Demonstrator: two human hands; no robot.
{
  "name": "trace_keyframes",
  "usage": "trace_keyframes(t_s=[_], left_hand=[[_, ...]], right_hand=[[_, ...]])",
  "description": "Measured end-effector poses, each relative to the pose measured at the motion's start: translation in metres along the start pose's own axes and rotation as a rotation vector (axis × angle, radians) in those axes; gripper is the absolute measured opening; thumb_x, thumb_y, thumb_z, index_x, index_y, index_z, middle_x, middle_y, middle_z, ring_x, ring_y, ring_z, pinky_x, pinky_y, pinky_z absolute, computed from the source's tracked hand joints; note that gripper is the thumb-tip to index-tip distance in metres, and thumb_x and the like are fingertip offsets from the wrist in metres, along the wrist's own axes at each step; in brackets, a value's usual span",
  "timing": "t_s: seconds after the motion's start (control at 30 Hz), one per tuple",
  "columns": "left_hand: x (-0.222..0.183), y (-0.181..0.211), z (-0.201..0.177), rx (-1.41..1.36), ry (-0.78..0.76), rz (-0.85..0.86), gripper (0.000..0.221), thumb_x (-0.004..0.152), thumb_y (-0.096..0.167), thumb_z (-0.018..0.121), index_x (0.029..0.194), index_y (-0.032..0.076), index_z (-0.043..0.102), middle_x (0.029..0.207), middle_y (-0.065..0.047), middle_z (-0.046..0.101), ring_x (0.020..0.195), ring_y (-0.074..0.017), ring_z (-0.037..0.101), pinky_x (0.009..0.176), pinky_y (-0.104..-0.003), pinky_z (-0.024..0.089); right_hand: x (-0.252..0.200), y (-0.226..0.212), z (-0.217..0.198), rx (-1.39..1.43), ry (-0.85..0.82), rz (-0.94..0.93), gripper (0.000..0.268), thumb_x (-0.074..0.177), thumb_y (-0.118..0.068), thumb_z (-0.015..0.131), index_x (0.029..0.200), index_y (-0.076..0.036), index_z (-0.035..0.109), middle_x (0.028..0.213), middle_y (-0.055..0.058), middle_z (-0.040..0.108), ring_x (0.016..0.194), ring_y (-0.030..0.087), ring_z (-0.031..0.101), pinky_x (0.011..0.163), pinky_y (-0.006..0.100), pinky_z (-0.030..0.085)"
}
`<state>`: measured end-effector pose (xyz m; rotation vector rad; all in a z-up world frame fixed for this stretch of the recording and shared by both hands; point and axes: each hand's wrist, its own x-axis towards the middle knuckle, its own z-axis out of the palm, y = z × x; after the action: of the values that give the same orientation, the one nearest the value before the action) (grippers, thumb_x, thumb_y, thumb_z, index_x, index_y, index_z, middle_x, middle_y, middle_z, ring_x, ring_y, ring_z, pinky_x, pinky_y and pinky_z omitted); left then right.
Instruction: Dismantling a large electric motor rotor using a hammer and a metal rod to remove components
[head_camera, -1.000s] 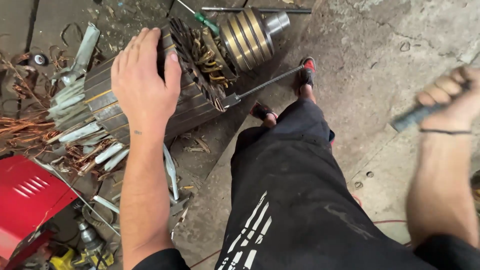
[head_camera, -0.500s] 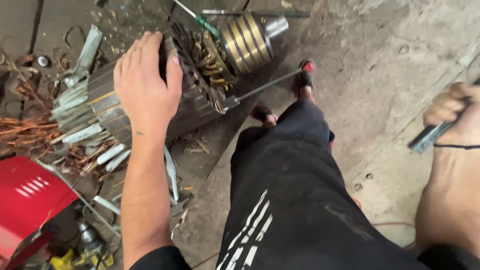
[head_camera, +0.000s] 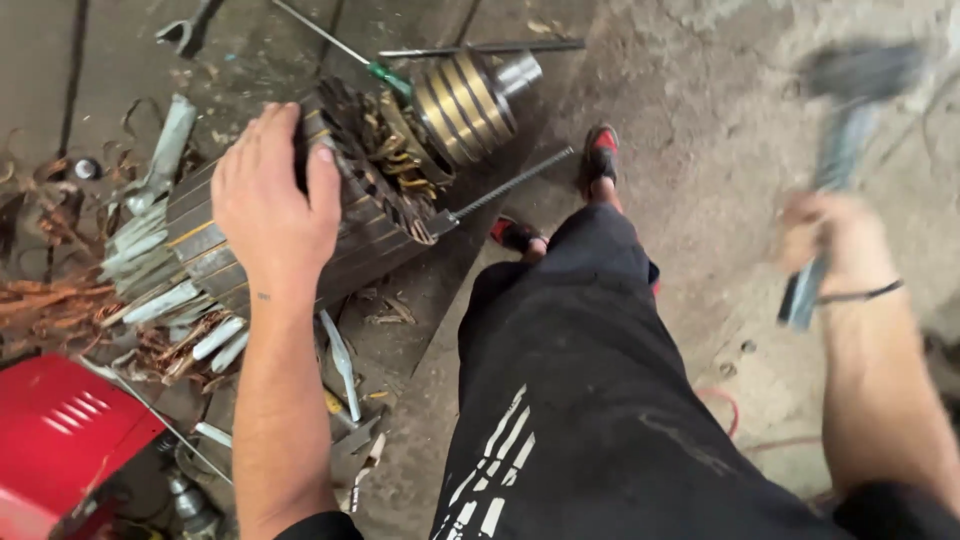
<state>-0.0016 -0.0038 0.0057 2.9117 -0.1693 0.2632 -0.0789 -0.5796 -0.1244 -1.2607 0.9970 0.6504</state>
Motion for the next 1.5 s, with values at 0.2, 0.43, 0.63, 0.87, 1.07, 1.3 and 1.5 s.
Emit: trace_keyframes(t_s=[0.2, 0.43, 0.63, 0.87, 1.07, 1.3, 1.5], left_hand=[[0.001, 0.000, 0.002, 0.057, 0.047, -0.016, 0.038, 0.108, 0.025, 0.052, 0.132, 0.001, 0.069, 0.131, -0.015, 0.072, 0.121, -0.0334, 0.067, 0.099, -0.048, 0.049], [-0.001, -0.001, 0.002, 0.021, 0.036, -0.006, 0.042, 0.108, 0.028, 0.048, 0.132, 0.002, 0.068, 0.132, -0.015, 0.072, 0.121, -0.0334, 0.066, 0.099, -0.047, 0.048], [0.004, -0.004, 0.005, -0.004, 0.068, -0.004, 0.043, 0.110, 0.030, 0.047, 0.135, 0.002, 0.068, 0.134, -0.016, 0.071, 0.123, -0.0350, 0.065, 0.102, -0.048, 0.047], [-0.003, -0.007, 0.007, -0.015, 0.072, -0.029, 0.038, 0.108, 0.031, 0.054, 0.132, 0.004, 0.068, 0.134, -0.014, 0.071, 0.123, -0.0350, 0.063, 0.101, -0.049, 0.045], [0.001, -0.004, 0.004, -0.048, 0.050, -0.079, 0.045, 0.106, 0.038, 0.050, 0.130, 0.005, 0.068, 0.132, -0.014, 0.071, 0.120, -0.0343, 0.064, 0.098, -0.050, 0.043], [-0.006, -0.006, 0.005, -0.047, 0.222, -0.037, 0.027, 0.102, 0.032, 0.065, 0.117, 0.009, 0.066, 0.100, -0.006, 0.072, 0.089, -0.0344, 0.063, 0.085, -0.044, 0.047], [-0.002, -0.005, 0.006, -0.094, 0.176, -0.050, 0.024, 0.102, 0.031, 0.060, 0.117, 0.013, 0.065, 0.096, -0.004, 0.071, 0.086, -0.0306, 0.065, 0.085, -0.043, 0.046]], right_hand=[[0.010, -0.031, 0.041, 0.529, 0.016, -0.270, 0.041, 0.088, -0.044, 0.068, 0.066, -0.030, 0.036, 0.055, -0.017, 0.017, 0.046, 0.001, 0.014, 0.048, 0.019, 0.013], [-0.047, 0.049, 0.141, -0.120, -0.379, 0.150, 0.042, 0.097, -0.011, 0.060, 0.067, -0.019, 0.031, 0.048, -0.003, 0.022, 0.036, 0.009, 0.020, 0.033, 0.028, 0.018], [-0.057, 0.027, 0.089, -0.707, 0.087, -0.249, 0.045, 0.099, -0.027, 0.063, 0.059, -0.010, 0.049, 0.049, 0.006, 0.048, 0.045, 0.018, 0.049, 0.053, 0.033, 0.041], [-0.015, 0.048, 0.044, -1.274, 0.097, -1.309, 0.036, 0.078, -0.029, 0.079, 0.109, -0.012, 0.074, 0.098, 0.009, 0.070, 0.091, 0.030, 0.069, 0.075, 0.038, 0.049], [0.002, -0.008, 0.177, -1.727, -0.052, -1.499, 0.028, 0.073, -0.042, 0.062, 0.066, -0.018, 0.048, 0.062, 0.000, 0.053, 0.056, 0.028, 0.059, 0.046, 0.043, 0.035], [-0.034, -0.028, 0.214, -1.628, -0.317, -1.739, 0.048, 0.102, -0.048, 0.063, 0.064, -0.019, 0.053, 0.058, 0.000, 0.052, 0.049, 0.023, 0.055, 0.047, 0.039, 0.044], [-0.016, -0.031, 0.227, -1.765, 0.046, -1.790, 0.041, 0.091, -0.049, 0.063, 0.063, -0.022, 0.050, 0.059, -0.004, 0.054, 0.051, 0.020, 0.057, 0.044, 0.035, 0.037]])
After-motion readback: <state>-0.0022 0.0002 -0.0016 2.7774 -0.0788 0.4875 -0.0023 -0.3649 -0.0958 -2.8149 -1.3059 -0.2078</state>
